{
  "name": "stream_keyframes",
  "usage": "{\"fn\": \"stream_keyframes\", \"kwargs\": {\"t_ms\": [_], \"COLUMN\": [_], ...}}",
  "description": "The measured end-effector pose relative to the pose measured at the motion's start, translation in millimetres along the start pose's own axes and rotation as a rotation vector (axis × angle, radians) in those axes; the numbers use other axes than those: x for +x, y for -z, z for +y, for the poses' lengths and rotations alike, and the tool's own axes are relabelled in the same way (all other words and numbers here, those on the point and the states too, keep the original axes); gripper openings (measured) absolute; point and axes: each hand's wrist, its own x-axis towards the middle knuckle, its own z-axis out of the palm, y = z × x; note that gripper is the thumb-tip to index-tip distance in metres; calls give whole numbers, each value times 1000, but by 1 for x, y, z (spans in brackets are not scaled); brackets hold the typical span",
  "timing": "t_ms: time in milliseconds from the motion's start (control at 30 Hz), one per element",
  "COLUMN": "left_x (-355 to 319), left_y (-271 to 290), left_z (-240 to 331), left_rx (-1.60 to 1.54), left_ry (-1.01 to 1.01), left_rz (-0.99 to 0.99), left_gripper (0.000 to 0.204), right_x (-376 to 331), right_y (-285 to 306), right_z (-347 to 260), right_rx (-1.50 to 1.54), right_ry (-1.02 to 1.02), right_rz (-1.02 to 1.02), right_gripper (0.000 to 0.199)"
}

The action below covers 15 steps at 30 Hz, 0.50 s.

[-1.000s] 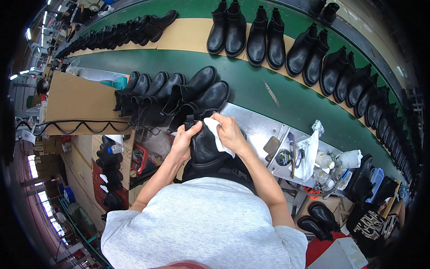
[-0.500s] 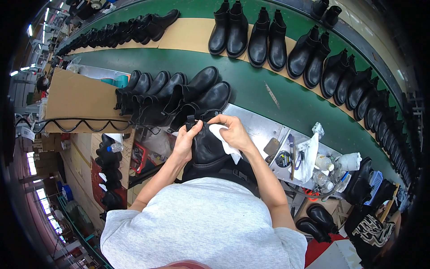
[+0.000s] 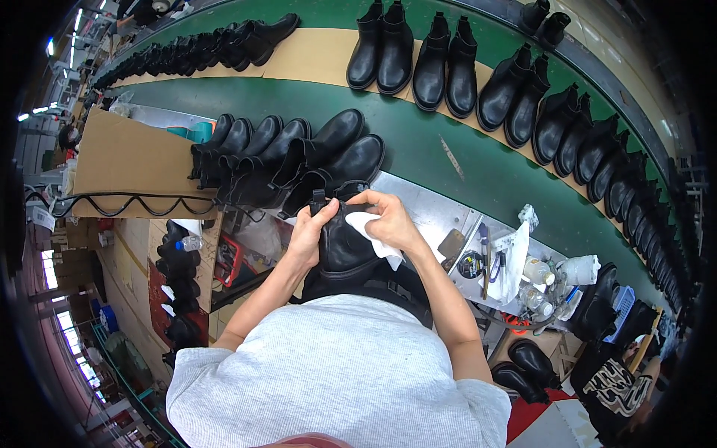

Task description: Cleaning, inspecting, and organizing black boots on a conveyor line in a manufacturing facility.

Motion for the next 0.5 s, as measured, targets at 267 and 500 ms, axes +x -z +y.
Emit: {"fn": "stream_keyframes", "kwargs": {"t_ms": [267, 500], "left_x": [2, 2], "left_y": [8, 9], "left_z": [-3, -4], "left_rx": [24, 44], "left_ry": [12, -40], "left_rz": [-10, -87], "left_gripper": [18, 16], "right_x": [7, 4], "right_y": [4, 0], "right_z": [10, 12], "right_rx": [-201, -391], "right_ry": [148, 221], "right_rz": [65, 167], "right_gripper": [24, 24]}}
